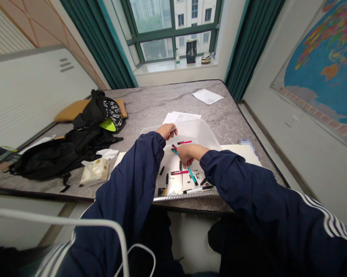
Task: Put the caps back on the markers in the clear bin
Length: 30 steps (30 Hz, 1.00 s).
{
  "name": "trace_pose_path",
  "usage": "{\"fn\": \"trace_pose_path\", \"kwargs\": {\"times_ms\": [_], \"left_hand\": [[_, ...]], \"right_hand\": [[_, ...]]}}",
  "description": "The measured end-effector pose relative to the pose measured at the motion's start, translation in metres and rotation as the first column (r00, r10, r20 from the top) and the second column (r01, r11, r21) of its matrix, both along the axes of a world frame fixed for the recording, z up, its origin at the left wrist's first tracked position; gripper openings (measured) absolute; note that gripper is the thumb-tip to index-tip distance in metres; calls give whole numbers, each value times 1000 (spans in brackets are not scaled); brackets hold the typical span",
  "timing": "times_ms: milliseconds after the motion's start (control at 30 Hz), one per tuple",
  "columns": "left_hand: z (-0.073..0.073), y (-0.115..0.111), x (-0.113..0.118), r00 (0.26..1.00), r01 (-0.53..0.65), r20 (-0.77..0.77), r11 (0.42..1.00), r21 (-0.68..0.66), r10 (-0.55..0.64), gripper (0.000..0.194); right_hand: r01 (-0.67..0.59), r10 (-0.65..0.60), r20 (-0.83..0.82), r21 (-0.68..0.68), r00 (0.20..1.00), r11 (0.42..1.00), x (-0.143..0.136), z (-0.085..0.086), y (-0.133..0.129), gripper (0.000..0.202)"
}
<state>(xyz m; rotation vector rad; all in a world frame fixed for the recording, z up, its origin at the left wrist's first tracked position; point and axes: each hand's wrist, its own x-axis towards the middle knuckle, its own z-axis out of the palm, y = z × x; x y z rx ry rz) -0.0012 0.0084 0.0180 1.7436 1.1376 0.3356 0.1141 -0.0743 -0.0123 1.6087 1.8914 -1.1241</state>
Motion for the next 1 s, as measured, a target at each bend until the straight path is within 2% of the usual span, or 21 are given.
{"fn": "trace_pose_path", "kwargs": {"times_ms": [67, 233, 400, 467, 567, 633, 700, 800, 867, 933, 1000], "left_hand": [[-1, 2, 1, 1000, -5, 5, 1000, -3, 5, 29], [2, 1, 4, 1000, -3, -24, 1000, 10, 3, 21], [6, -4, 4, 999, 36, -32, 999, 11, -36, 13], [5, -5, 3, 999, 44, -24, 999, 6, -44, 11], [1, -5, 2, 998, 65, -24, 998, 12, -65, 10], [-2, -3, 2, 997, 69, -31, 997, 18, -69, 10], [-5, -1, 1, 997, 71, -39, 997, 26, -70, 11], [-7, 0, 1, 995, 82, -52, 996, 37, -80, 11], [-6, 0, 1, 995, 90, -55, 995, 40, -88, 11], [-4, -2, 1, 994, 89, -60, 995, 38, -86, 11], [-2, -3, 2, 995, 82, -63, 996, 37, -79, 12]], "right_hand": [[24, -21, 53, -59, 998, 998, 4, -2, 1, 43], [117, -112, 74, -76, 991, 990, 22, 0, 9, 30], [243, -214, 159, -190, 964, 951, 24, 2, 2, 33], [260, -210, 227, -216, 951, 941, 18, 1, -2, 34], [215, -141, 283, -251, 949, 944, 10, -1, -6, 37], [207, -149, 255, -215, 955, 954, 6, -2, -7, 38], [253, -223, 203, -139, 954, 957, 2, -4, -7, 37], [357, -345, 140, -73, 928, 931, -5, -7, -9, 36], [388, -377, 140, -53, 915, 920, -9, -9, -11, 35], [354, -343, 164, -46, 925, 934, -10, -10, -13, 32], [221, -202, 184, -90, 962, 971, -6, -8, -11, 27]]}}
